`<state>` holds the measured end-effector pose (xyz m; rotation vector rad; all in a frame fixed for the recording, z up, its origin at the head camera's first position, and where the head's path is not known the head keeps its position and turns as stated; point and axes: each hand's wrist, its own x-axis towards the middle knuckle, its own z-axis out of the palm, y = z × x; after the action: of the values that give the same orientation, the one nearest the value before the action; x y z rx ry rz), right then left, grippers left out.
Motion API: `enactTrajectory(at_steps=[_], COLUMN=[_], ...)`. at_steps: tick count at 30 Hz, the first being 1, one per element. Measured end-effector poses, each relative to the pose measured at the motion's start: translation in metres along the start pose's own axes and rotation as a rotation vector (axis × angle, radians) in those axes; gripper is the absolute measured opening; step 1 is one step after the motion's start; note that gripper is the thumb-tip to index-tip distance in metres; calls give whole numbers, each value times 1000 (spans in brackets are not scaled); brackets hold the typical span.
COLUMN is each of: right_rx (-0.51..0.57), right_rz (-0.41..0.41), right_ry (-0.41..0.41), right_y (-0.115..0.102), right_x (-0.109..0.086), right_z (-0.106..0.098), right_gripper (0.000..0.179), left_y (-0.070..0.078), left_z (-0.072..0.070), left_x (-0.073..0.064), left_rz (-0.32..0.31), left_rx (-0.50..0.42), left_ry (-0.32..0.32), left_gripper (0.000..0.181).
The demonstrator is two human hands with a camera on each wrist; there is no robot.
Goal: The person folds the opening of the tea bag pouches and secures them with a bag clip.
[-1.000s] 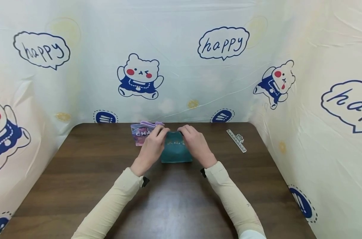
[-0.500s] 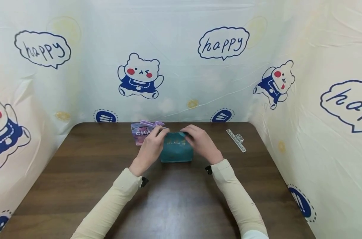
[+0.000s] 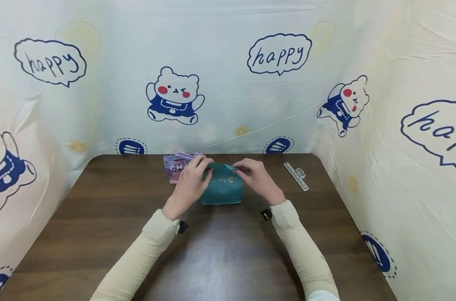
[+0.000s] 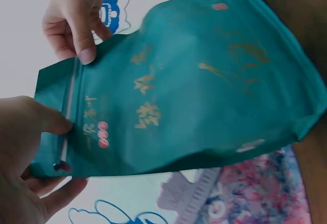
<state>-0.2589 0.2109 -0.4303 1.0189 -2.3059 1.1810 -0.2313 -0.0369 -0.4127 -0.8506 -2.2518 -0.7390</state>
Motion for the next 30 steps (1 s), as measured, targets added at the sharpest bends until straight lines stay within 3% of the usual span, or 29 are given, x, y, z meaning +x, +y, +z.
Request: enactTrajectory(at_steps=[7,13,18,25,30], right_rx=[70,117,146,154,204], right_rz=[95,99,110,148,121], right_ry=[6,-39,-39,31,26], right_y=[2,-25,-29,-25,-21], right_x=[6,14,15,11,10], right_z=[0,-9,-10,-6,-6], right_gripper=[15,15,15,10,10], left_y=[14,22,23,24,25], left_z=[4,11,18,24,26], left_x=[17,27,31,34,36], left_rz=[95,149,135,84,53], left_rx=[122,166,212,317,333], left_ry=[2,-46,-81,-106,-137], left_gripper=[24,19,16,11,13])
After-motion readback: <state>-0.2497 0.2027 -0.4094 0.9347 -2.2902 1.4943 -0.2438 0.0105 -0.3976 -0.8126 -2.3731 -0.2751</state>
